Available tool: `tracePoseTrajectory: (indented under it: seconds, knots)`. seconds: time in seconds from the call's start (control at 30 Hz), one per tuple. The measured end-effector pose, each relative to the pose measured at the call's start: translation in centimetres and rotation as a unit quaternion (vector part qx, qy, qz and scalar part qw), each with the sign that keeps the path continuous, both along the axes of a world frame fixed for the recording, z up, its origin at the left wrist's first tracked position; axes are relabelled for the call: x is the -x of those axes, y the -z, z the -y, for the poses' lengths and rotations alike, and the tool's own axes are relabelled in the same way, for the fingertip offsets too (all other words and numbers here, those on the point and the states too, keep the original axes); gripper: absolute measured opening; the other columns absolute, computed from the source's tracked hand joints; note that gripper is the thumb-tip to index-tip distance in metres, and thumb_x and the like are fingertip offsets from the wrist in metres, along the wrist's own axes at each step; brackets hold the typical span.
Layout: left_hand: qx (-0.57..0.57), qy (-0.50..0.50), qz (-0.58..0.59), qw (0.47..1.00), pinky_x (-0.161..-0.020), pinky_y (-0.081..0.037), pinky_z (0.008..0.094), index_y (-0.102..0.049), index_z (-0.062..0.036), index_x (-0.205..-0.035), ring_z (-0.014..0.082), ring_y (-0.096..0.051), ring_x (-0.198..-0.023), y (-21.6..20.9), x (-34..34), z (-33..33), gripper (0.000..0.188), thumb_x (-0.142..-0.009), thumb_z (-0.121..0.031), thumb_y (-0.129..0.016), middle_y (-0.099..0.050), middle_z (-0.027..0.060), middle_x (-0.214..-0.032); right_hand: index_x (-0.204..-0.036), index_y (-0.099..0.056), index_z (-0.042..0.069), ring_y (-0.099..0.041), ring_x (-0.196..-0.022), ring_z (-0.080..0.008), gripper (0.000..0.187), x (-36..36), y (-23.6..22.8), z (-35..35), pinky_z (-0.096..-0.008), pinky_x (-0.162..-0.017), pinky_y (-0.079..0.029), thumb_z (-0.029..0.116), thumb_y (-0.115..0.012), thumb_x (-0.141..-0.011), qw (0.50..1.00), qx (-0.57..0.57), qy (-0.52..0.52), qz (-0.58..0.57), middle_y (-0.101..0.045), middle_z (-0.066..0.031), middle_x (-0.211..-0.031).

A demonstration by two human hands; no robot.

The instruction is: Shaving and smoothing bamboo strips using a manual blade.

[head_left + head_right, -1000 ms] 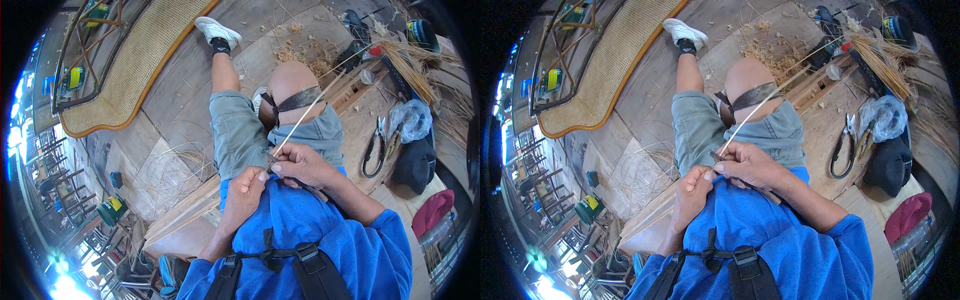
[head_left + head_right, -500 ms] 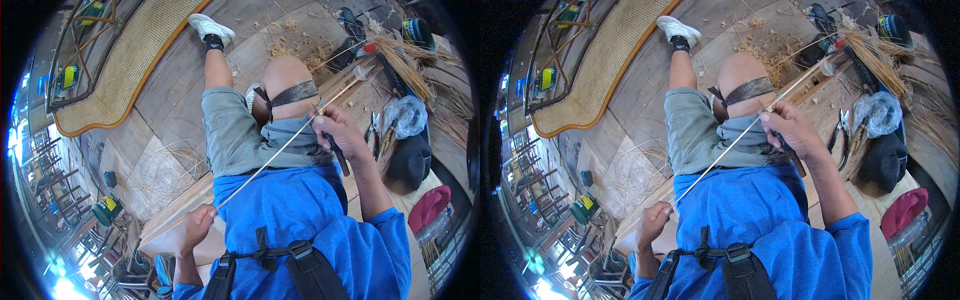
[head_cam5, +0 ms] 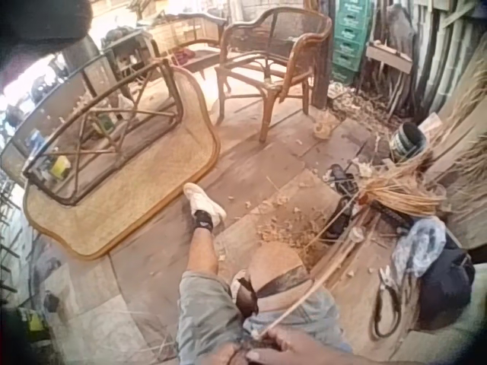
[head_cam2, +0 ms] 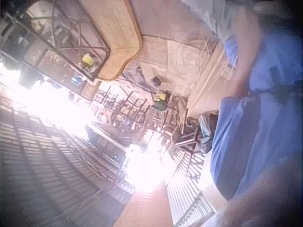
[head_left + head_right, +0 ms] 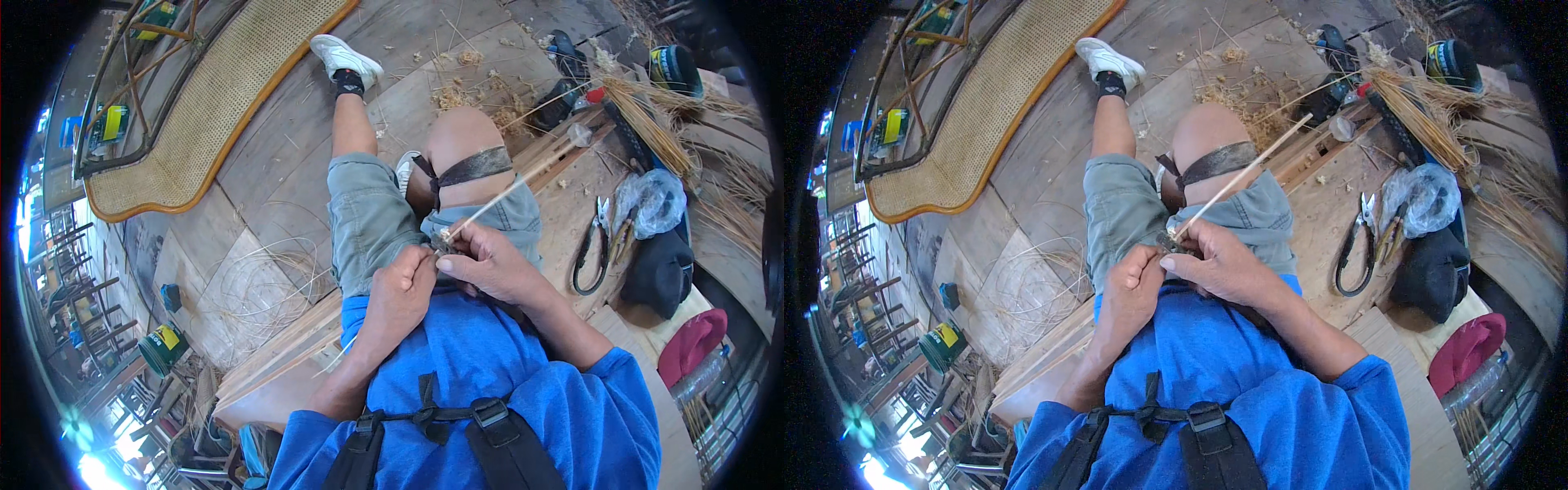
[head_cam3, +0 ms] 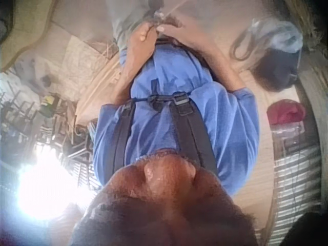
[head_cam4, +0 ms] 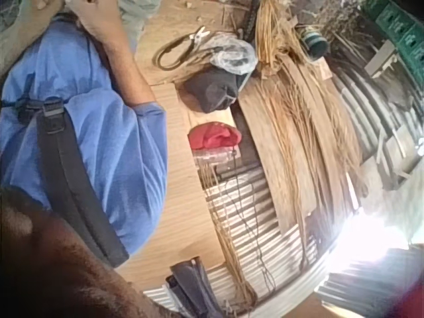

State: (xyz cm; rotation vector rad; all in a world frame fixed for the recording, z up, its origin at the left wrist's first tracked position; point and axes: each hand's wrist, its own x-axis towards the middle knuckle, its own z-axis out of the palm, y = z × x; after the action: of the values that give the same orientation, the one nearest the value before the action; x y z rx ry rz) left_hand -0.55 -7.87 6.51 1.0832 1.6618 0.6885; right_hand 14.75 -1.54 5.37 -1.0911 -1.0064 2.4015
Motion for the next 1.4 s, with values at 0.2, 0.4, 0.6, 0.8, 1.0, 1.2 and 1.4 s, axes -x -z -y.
tracePoseTrajectory:
  seconds: [0.2,0.4,0.6,0.8,1.0,1.2,1.4]
  knots:
    - [-0.025,0.075,-0.055,0.995,-0.054,-0.046,0.0326,-0.058,-0.0027,-0.092,0.0266,-0.061,-0.061,-1.5,1.6,2.5,0.012,-0.087,-0.013,-0.054,-0.060,0.0163,-0.073,-0.097,-0.048,0.003,-0.045,-0.050,-0.0054,0.021,-1.0,0.1,0.0,-0.0184,-0.043,-0.037,0.012,-0.061,-0.083,0.997,0.078,-0.008,0.001,-0.050,-0.0003,-0.071]
    - [-0.007,0.064,-0.078,0.995,-0.054,-0.046,0.0331,-0.060,-0.0034,-0.089,0.0271,-0.061,-0.061,-2.7,3.5,5.9,0.011,-0.086,-0.013,-0.056,-0.060,0.0142,-0.073,-0.097,-0.050,0.002,-0.044,-0.048,-0.0067,0.020,-1.7,-0.2,-1.0,-0.0195,-0.042,-0.036,0.013,-0.061,-0.083,0.995,0.098,0.020,0.022,-0.048,0.0004,-0.068]
    - [-0.008,0.076,-0.117,0.990,-0.055,-0.046,0.0338,-0.060,-0.0033,-0.088,0.0266,-0.060,-0.060,-3.0,5.0,8.6,0.011,-0.085,-0.014,-0.057,-0.060,0.0136,-0.073,-0.098,-0.051,0.002,-0.045,-0.048,-0.0067,0.022,-2.8,0.2,-2.3,-0.0198,-0.040,-0.035,0.016,-0.061,-0.084,0.994,0.104,0.010,0.022,-0.048,0.0000,-0.067]
    - [0.020,-0.011,-0.131,0.991,-0.057,-0.045,0.0299,-0.060,-0.0022,-0.087,0.0189,-0.058,-0.060,-3.4,6.7,11.8,0.014,-0.087,-0.015,-0.054,-0.059,0.0111,-0.069,-0.084,-0.052,0.006,-0.046,-0.044,-0.0064,0.016,-8.7,2.0,-7.1,-0.0194,-0.038,-0.034,0.021,-0.055,-0.087,0.882,-0.362,0.091,0.289,-0.051,-0.0001,-0.064]
    - [0.063,-0.146,-0.071,0.985,-0.057,-0.042,0.0265,-0.060,0.0002,-0.089,0.0096,-0.049,-0.061,-0.9,4.8,6.9,0.017,-0.088,-0.016,-0.054,-0.055,0.0048,-0.065,-0.096,-0.052,0.005,-0.050,-0.049,-0.0090,0.024,-3.7,-1.9,-3.6,-0.0219,-0.045,-0.041,0.024,-0.060,-0.084,0.982,-0.023,-0.005,0.185,-0.055,-0.0017,-0.067]
    - [-0.036,-0.092,-0.048,0.994,-0.053,-0.037,0.0232,-0.059,-0.0001,-0.087,0.0054,-0.042,-0.058,1.2,3.2,4.1,0.016,-0.089,-0.015,-0.053,-0.048,-0.0013,-0.060,-0.103,-0.048,0.002,-0.046,-0.046,-0.0085,0.026,3.1,0.7,-1.3,-0.0195,-0.039,-0.035,0.018,-0.059,-0.085,0.995,0.072,-0.066,-0.023,-0.053,-0.0041,-0.069]
    - [-0.038,-0.064,-0.071,0.995,-0.054,-0.044,0.0334,-0.059,-0.0015,-0.089,0.0233,-0.057,-0.056,0.0,3.2,4.6,0.014,-0.086,-0.015,-0.055,-0.058,0.0159,-0.067,-0.086,-0.051,0.004,-0.045,-0.044,-0.0073,0.021,2.2,-0.1,-2.7,-0.0195,-0.038,-0.034,0.022,-0.060,-0.084,0.999,0.046,-0.015,0.013,-0.051,-0.0019,-0.067]
